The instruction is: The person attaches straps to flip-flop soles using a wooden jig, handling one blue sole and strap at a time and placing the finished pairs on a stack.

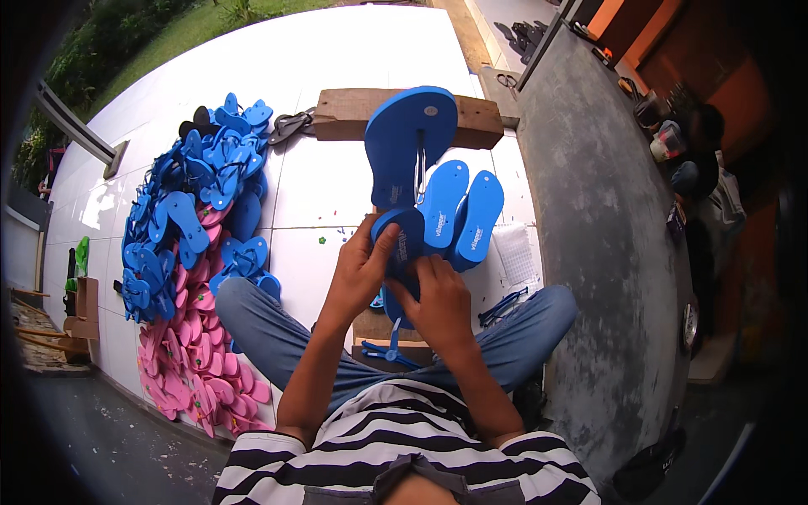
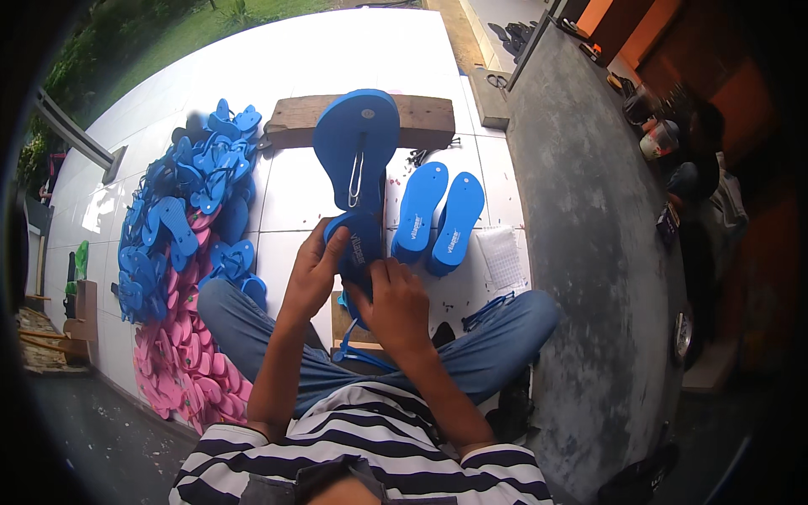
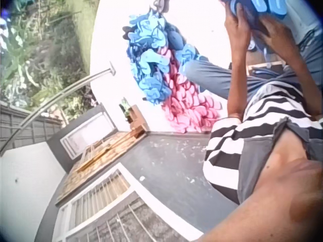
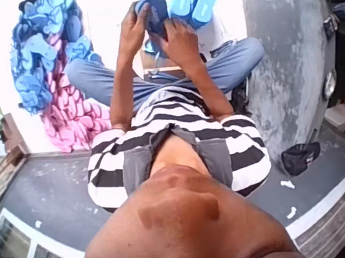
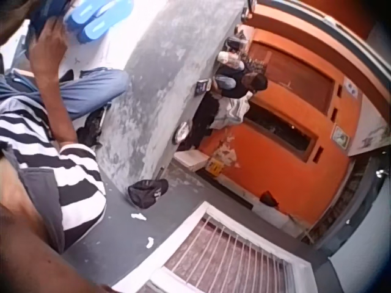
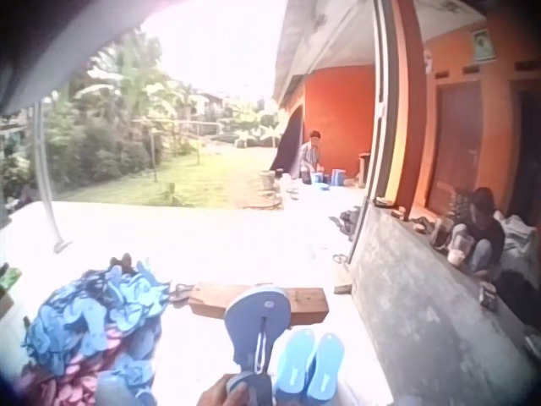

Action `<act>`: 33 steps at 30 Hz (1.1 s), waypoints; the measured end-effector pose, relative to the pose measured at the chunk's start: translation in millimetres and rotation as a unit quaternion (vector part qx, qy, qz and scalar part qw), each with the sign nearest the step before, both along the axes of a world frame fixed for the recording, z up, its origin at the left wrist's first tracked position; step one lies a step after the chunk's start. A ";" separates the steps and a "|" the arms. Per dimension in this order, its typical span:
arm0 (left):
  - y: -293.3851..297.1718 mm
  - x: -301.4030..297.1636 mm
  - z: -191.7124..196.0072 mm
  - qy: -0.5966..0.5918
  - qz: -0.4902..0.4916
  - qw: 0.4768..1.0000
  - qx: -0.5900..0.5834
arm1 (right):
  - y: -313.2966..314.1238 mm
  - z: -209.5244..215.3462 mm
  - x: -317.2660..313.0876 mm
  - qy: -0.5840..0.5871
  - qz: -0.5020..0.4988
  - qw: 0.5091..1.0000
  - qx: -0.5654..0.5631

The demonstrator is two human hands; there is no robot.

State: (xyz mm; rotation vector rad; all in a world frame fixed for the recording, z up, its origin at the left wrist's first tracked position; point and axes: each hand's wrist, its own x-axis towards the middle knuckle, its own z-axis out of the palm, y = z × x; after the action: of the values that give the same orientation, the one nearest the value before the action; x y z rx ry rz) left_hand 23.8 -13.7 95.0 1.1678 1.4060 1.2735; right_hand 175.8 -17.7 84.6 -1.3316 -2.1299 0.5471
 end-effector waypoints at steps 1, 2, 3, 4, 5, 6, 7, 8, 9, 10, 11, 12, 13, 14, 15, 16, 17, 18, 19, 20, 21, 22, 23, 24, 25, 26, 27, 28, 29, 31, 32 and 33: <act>3.7 -0.9 4.2 -0.003 -0.003 1.000 0.007 | 0.7 -4.0 -1.3 -0.058 0.024 0.998 -0.027; 5.5 -1.5 7.9 -0.006 -0.007 1.000 0.014 | 2.3 -6.0 -2.6 -0.037 0.037 0.998 0.016; 6.5 -5.3 11.2 0.010 -0.035 0.999 0.000 | 7.9 -5.7 -5.4 -0.015 0.052 0.997 0.062; 7.2 -5.4 12.9 0.034 -0.022 0.999 0.033 | 12.1 -4.8 -7.2 0.008 0.068 0.992 0.108; 7.5 -5.0 14.3 0.059 -0.008 0.996 0.066 | 14.2 -1.2 -7.9 0.007 0.080 0.990 0.115; 9.2 -4.2 15.3 0.083 0.001 0.992 0.099 | 14.5 5.7 -6.9 0.004 0.089 0.989 0.121; 13.4 -20.8 9.7 0.193 0.001 0.976 0.098 | 14.1 13.0 -7.4 0.003 0.102 0.986 0.129; 19.6 -27.3 3.2 0.125 0.038 0.982 0.133 | 7.6 19.0 -6.6 0.002 0.119 0.985 0.124; 19.8 -31.7 8.4 0.112 0.047 0.983 0.137 | -3.7 24.1 -3.6 0.003 0.133 0.984 0.120; 20.4 -36.3 14.3 0.100 0.057 0.983 0.141 | -14.1 27.9 -2.4 0.004 0.147 0.982 0.117; 15.1 -33.9 14.9 0.122 0.064 0.976 0.171 | -21.2 30.3 2.4 -0.007 0.157 0.985 0.070; 10.4 -36.6 18.1 0.092 0.004 0.986 0.139 | -20.6 32.1 5.1 0.050 0.128 0.988 0.069; 5.2 -36.9 20.5 0.029 -0.004 0.990 0.141 | -20.8 32.7 5.9 0.105 0.102 0.987 0.061; 1.6 -36.4 24.0 -0.033 -0.013 0.989 0.142 | -19.5 34.6 6.2 0.160 0.077 0.983 0.054; -4.5 -35.2 29.9 -0.006 -0.032 0.985 0.167 | -15.4 42.6 4.3 0.220 0.005 0.975 0.025; -7.3 -33.2 34.3 0.022 -0.051 0.980 0.192 | -5.5 44.2 4.0 0.210 0.016 0.976 0.053; -3.3 -28.3 30.1 0.030 -0.088 0.962 0.258 | 7.5 44.4 5.9 0.201 0.026 0.976 0.082; -0.2 -24.3 33.0 0.071 -0.122 0.947 0.288 | 19.8 43.8 9.0 0.192 0.035 0.974 0.112; 4.4 -21.0 37.2 0.078 -0.126 0.934 0.325 | 30.4 41.9 13.0 0.163 0.074 0.966 0.188; 10.4 -18.7 41.3 0.085 -0.130 0.919 0.362 | 35.2 43.6 11.6 0.176 0.066 0.963 0.195; 17.2 -17.6 41.9 0.127 -0.121 0.905 0.388 | 38.5 46.3 10.2 0.188 0.057 0.960 0.200; 21.8 -15.7 42.5 0.112 -0.110 0.904 0.397 | 41.7 49.2 8.5 0.199 0.049 0.957 0.206; 26.0 -14.0 43.1 0.097 -0.099 0.903 0.406 | 44.3 52.8 5.2 0.222 0.040 0.953 0.204; 28.2 -12.9 42.3 0.081 -0.087 0.903 0.413 | 45.6 53.5 2.6 0.248 0.032 0.948 0.197; 32.3 -13.8 42.4 0.072 -0.077 0.905 0.413 | 47.2 54.0 -0.1 0.274 0.023 0.942 0.191; 35.0 -12.6 40.8 0.047 -0.062 0.909 0.410 | 48.5 54.6 -2.9 0.300 0.014 0.936 0.184; 37.6 -11.5 41.9 0.036 -0.058 0.907 0.415 | 49.6 55.5 -5.3 0.327 0.006 0.930 0.169; 39.0 -10.7 43.9 0.024 -0.055 0.905 0.420 | 49.9 53.6 -5.6 0.334 0.009 0.928 0.165; 38.4 -9.8 44.1 0.001 -0.054 0.915 0.400 | 49.2 51.0 -5.5 0.342 0.011 0.926 0.161; 35.3 -6.9 47.7 -0.045 -0.053 0.931 0.358 | 48.6 48.0 -7.9 0.362 -0.005 0.921 0.141; 28.9 0.5 56.2 -0.040 0.022 0.964 0.263 | 46.7 50.0 -10.8 0.376 -0.022 0.918 0.125; 30.4 0.1 66.4 -0.032 0.013 0.973 0.228 | 46.6 52.7 -12.9 0.389 -0.039 0.914 0.112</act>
State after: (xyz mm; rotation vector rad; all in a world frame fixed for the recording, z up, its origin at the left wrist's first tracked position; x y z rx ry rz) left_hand 23.9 16.7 161.4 1.3960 1.1141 1.6949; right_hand 162.9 28.9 137.3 -0.8571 -1.4216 0.6413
